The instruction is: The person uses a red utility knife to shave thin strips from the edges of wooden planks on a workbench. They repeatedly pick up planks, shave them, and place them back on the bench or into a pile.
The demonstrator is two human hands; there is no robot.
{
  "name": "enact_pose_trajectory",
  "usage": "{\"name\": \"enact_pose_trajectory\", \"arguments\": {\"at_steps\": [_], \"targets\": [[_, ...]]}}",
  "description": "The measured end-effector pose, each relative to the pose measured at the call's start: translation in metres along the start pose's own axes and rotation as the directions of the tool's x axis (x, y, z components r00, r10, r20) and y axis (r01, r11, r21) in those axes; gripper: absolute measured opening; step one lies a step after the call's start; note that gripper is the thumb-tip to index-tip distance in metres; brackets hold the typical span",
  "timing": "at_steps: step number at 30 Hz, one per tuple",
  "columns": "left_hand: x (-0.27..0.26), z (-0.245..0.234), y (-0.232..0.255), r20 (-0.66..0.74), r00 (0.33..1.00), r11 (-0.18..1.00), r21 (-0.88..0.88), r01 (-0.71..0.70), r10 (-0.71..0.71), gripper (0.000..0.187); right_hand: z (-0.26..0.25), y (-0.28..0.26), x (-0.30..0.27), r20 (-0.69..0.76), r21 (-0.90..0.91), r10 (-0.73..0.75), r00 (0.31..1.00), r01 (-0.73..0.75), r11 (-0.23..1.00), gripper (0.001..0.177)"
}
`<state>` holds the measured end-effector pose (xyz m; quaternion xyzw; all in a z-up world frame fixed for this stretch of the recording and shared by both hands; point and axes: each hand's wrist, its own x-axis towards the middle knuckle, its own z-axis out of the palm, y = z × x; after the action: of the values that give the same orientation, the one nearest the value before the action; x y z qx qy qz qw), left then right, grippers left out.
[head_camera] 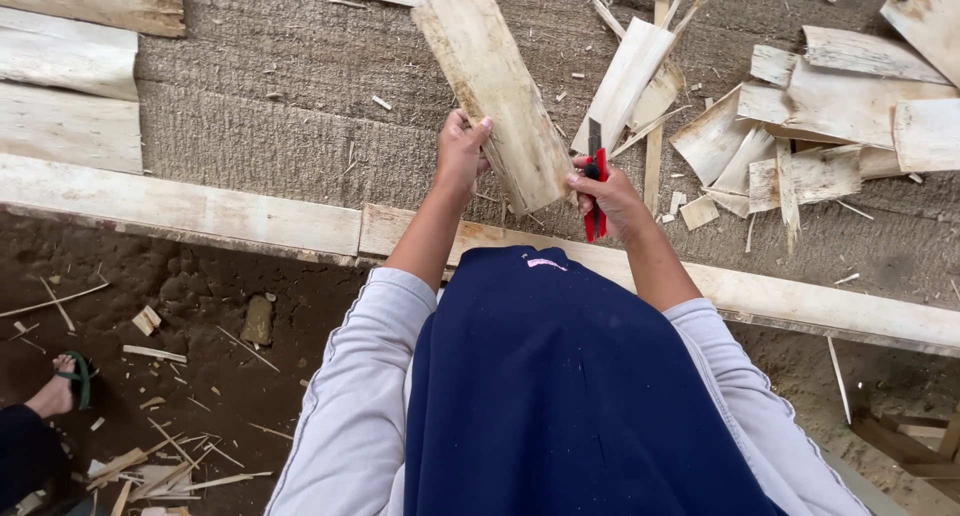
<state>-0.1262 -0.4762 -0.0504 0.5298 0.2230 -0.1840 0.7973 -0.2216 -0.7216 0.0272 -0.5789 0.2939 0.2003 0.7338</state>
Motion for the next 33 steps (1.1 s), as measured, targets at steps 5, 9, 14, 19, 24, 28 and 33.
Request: {"name": "enact_pose_trajectory", "arguments": {"at_steps": [5, 9, 14, 19, 24, 28, 33], "targets": [[-0.010, -0.007, 0.005, -0.116, 0.993, 0.992, -0.126, -0.008, -0.007, 0.029, 0.010, 0.015, 0.007, 0.013, 0.160, 0.024, 1.000, -0.025, 0.987, 0.037], [-0.020, -0.008, 0.005, -0.183, 0.983, 0.981, -0.196, -0.012, -0.024, 0.028, 0.032, 0.011, 0.000, -0.003, 0.186, 0.030, 1.000, -0.029, 0.982, 0.028], [-0.042, 0.001, 0.011, -0.258, 0.965, 0.989, -0.126, -0.071, 0.036, 0.032, 0.041, 0.035, 0.026, -0.085, 0.164, -0.049, 0.995, 0.062, 0.984, 0.024], [-0.073, -0.029, 0.040, -0.330, 0.833, 0.840, 0.475, -0.260, 0.444, 0.063, 0.067, 0.030, 0.037, -0.104, 0.147, -0.089, 0.991, 0.104, 0.984, 0.025], [-0.083, -0.099, 0.072, 0.163, 0.573, 0.039, 0.945, -0.324, 0.803, 0.070, 0.141, 0.035, 0.038, -0.092, 0.085, -0.089, 0.992, 0.097, 0.992, 0.026], [-0.074, -0.175, 0.092, 0.213, 0.590, -0.081, 0.967, -0.242, 0.779, 0.076, 0.238, 0.042, 0.040, -0.048, 0.038, -0.069, 0.996, 0.071, 0.997, 0.024], [-0.071, -0.259, 0.126, 0.133, 0.865, -0.165, 0.985, -0.059, 0.484, 0.065, 0.325, 0.070, 0.061, 0.036, -0.048, -0.040, 0.999, 0.042, 0.998, 0.021]]}}
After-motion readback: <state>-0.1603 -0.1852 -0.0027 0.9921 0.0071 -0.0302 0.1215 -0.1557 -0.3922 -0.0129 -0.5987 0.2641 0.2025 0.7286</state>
